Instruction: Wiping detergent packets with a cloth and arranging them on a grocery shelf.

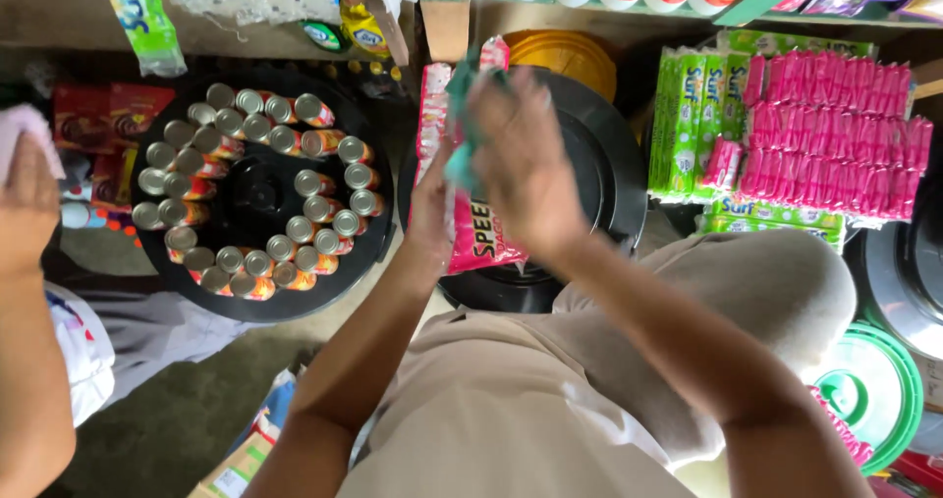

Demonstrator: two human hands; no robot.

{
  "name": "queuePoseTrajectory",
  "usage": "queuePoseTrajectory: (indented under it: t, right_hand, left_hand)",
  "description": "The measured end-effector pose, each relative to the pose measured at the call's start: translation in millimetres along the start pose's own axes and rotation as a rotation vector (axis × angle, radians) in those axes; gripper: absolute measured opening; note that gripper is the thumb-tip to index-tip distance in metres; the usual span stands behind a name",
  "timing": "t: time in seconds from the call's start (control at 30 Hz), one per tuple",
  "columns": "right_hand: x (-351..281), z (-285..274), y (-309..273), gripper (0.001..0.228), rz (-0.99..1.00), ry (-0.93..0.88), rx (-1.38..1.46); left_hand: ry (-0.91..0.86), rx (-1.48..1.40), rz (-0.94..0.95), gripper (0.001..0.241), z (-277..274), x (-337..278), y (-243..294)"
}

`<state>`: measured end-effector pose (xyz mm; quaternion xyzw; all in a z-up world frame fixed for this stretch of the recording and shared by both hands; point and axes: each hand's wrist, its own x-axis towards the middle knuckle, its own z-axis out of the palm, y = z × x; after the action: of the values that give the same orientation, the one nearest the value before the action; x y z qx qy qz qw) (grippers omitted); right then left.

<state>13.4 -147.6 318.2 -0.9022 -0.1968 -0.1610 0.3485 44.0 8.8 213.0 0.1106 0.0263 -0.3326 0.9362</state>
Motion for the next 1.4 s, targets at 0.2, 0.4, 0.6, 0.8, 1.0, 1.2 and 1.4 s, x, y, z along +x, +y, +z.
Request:
queuePoseTrajectory:
  t: [0.2, 0.4, 0.6, 0.8, 1.0, 1.2, 1.4]
  right_hand:
    - [-20, 12, -48, 0.055, -0.223, -0.277, 0.003]
    - [2, 8, -39, 0.053, -0.215, -0.293, 0.092]
    - [23, 14, 12, 0.033, -0.08, -0.138, 0.121]
    - [4, 28, -6, 0.05, 0.015, -0.005, 0.039]
    - [9, 8, -20, 0.057, -0.135, -0.184, 0.176]
    - [19, 15, 41, 0.034, 0.091, 0.177, 0.302]
    - [-27, 42, 11, 0.051, 0.231, 0.191, 0.396]
  left_hand:
    - [-0.289, -0.245, -0.135, 0.055, 22, -3, 30]
    - [-0.068, -0.114, 0.102, 0.048, -42, 6, 25]
    - [0.093, 0.03, 0.091, 0.05, -4, -15, 11]
    - [0.024, 0.146, 0.157, 0.059, -75, -6, -6]
    - [-0.014, 0.185, 0.2, 0.054, -37, -2, 16]
    - [-0.042, 0.033, -0.002, 0.058, 16, -7, 1]
    - [0.113, 0.08, 0.162, 0.061, 1, 22, 23]
